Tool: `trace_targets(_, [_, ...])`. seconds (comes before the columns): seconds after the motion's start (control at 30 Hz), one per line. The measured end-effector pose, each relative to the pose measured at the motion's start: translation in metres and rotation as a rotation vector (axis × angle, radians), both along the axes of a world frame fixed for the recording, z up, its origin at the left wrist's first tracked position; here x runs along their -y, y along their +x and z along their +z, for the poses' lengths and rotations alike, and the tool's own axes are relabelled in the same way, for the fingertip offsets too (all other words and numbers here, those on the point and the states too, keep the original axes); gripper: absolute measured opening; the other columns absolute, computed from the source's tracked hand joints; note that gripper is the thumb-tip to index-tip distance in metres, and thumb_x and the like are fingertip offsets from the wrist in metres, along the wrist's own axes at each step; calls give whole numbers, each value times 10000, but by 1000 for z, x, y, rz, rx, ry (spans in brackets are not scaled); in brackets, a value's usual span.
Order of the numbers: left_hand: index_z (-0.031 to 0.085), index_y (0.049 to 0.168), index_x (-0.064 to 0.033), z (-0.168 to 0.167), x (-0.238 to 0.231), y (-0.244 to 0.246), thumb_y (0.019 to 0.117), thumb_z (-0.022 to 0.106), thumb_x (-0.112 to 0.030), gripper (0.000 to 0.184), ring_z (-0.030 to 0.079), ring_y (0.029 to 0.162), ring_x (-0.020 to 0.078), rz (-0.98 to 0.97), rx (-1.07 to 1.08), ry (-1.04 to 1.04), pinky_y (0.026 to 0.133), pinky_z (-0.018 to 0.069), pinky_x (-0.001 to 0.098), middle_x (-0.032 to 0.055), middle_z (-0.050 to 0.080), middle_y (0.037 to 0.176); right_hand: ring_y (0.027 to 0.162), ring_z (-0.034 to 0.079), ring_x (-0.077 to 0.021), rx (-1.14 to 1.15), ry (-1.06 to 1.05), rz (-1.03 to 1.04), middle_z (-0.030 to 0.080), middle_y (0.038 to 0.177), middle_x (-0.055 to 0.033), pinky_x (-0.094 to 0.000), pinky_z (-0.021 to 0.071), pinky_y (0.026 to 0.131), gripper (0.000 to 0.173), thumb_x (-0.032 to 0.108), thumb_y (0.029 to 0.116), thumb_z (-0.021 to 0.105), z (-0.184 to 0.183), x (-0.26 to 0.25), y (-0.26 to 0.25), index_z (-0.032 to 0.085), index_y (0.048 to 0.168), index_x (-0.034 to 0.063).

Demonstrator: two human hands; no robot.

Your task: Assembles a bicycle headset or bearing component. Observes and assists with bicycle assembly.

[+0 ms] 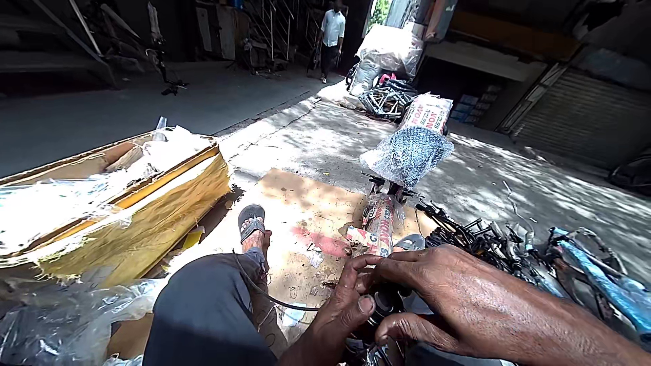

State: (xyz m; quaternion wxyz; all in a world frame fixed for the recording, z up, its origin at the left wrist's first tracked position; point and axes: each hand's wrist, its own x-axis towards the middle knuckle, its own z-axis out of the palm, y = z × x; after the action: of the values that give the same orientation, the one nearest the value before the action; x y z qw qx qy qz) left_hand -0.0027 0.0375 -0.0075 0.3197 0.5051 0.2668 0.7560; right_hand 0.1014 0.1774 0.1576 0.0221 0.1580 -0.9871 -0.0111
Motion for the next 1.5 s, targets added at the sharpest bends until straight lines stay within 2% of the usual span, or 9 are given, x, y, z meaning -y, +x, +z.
trace_targets(0.13, [256,1536,-30,0,-3,2,1040,514,-516,741,554,1270,155,5,7,15,1110,438,363,116,571,1380,536,522,-60,-92,122,-35,488,615,99,-274,408,469,689,831,918,349,-4,6,-3,648,911,211])
trace_targets(0.3, [263,1541,-24,3,0,2,1045,527,-490,730,595,1237,153,32,15,-33,1100,475,375,108,612,1325,1052,669,-93,112,-41,99,680,1211,18,-306,577,851,437,507,1044,491,4,-2,2,621,1335,208])
trace_targets(0.53, [343,1537,-14,0,2,0,1031,280,-682,841,492,1367,190,135,-41,-107,1171,392,390,132,515,1473,491,515,-130,-183,207,-91,450,555,49,-321,382,424,695,748,998,265,-19,8,-3,620,773,194])
trace_targets(0.73, [285,1545,-30,1,3,3,1024,603,-431,730,581,1254,136,86,32,-31,1110,466,366,90,601,1355,1098,648,-139,150,-120,63,611,1352,-13,-338,571,909,615,403,1017,594,4,4,9,381,1562,210])
trace_targets(0.9, [358,1519,-12,2,3,5,1098,247,-540,684,523,1313,152,202,-22,-110,1154,410,359,103,565,1386,487,506,-99,-135,-29,-89,482,597,73,-317,399,427,561,667,1031,348,-18,13,5,608,1163,188])
trace_targets(1.07, [295,1526,-18,-1,2,6,988,657,-437,772,578,1259,130,94,69,-15,1117,464,368,74,601,1358,1151,635,-171,189,-127,12,514,1466,-32,-378,587,874,791,443,954,679,3,5,12,271,1614,289])
trace_targets(1.23, [402,1472,-26,2,-2,5,1104,233,-517,636,592,1215,195,179,25,-104,1074,483,397,130,604,1293,506,487,-75,70,-158,-118,506,648,81,-309,439,474,655,662,921,616,-2,5,17,525,1398,223])
trace_targets(1.37, [313,1512,-60,-4,-8,6,970,695,-406,747,634,1166,155,68,69,26,1044,520,368,86,642,1261,1016,658,-151,26,-129,-27,609,1275,-21,-345,592,791,556,413,998,611,-10,4,17,459,1511,263])
trace_targets(1.5, [305,1528,-81,-1,-5,5,1028,585,-436,674,609,1175,129,85,44,10,1044,501,346,61,623,1283,799,664,-171,45,-26,-16,647,995,-25,-353,560,643,481,495,1035,529,-4,9,9,551,1380,159])
